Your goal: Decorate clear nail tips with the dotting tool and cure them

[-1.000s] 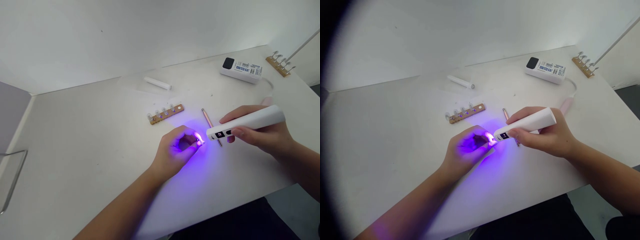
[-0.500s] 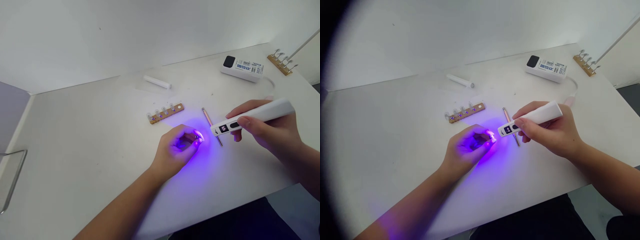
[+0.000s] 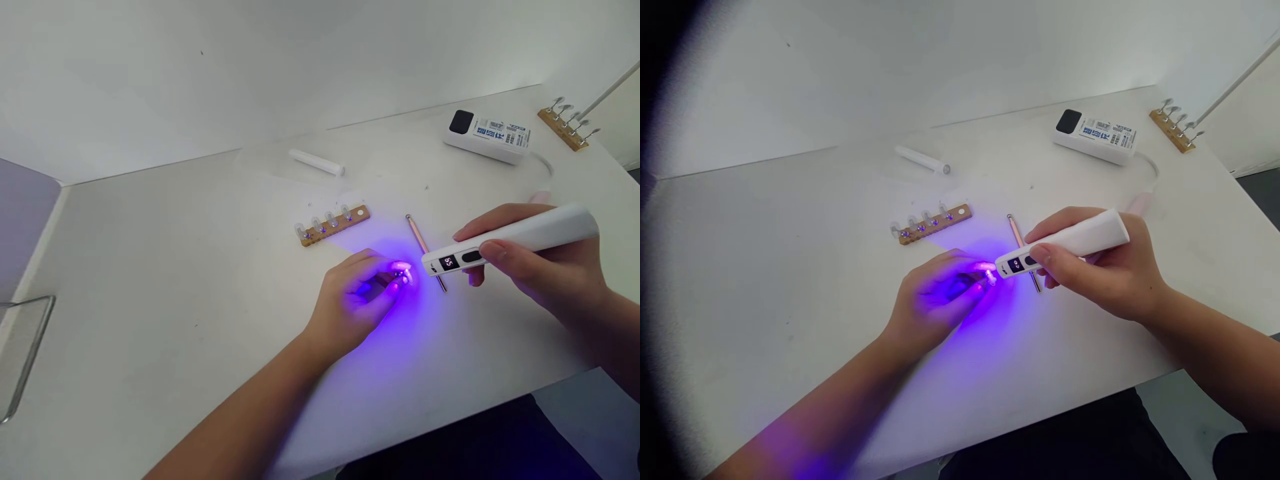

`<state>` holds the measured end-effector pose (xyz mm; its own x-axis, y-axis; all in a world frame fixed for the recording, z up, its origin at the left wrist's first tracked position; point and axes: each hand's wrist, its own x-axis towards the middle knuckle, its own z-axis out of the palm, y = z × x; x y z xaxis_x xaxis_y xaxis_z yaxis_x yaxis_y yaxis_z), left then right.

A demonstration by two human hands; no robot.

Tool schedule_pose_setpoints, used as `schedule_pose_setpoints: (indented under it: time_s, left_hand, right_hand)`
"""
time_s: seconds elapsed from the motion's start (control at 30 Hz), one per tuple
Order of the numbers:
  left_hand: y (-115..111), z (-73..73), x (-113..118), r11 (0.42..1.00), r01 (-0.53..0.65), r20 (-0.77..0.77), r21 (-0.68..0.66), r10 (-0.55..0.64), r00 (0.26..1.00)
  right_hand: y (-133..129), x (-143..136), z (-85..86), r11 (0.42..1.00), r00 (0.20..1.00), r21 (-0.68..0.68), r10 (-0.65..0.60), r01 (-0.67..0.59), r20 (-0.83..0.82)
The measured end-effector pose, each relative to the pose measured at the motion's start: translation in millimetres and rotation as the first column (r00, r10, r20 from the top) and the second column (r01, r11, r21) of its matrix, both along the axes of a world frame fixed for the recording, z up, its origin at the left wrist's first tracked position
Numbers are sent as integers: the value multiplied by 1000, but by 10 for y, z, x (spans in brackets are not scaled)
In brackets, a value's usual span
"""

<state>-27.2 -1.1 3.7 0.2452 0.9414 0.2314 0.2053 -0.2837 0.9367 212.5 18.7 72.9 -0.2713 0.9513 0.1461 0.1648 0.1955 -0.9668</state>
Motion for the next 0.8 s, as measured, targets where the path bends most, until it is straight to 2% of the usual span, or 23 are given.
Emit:
schedule_pose_setpoints:
  time_s: [0.23,0.8]
  left_hand:
    - [10,4,4,999,-3,-13,48,4,1000]
    - [14,38,8,999,4,-16,52,-3,1000]
  right_hand:
    - [-2,21,5,1000,999,8,26,-27,22]
    - [-9,23,-4,999,999,24,33,-34,38]
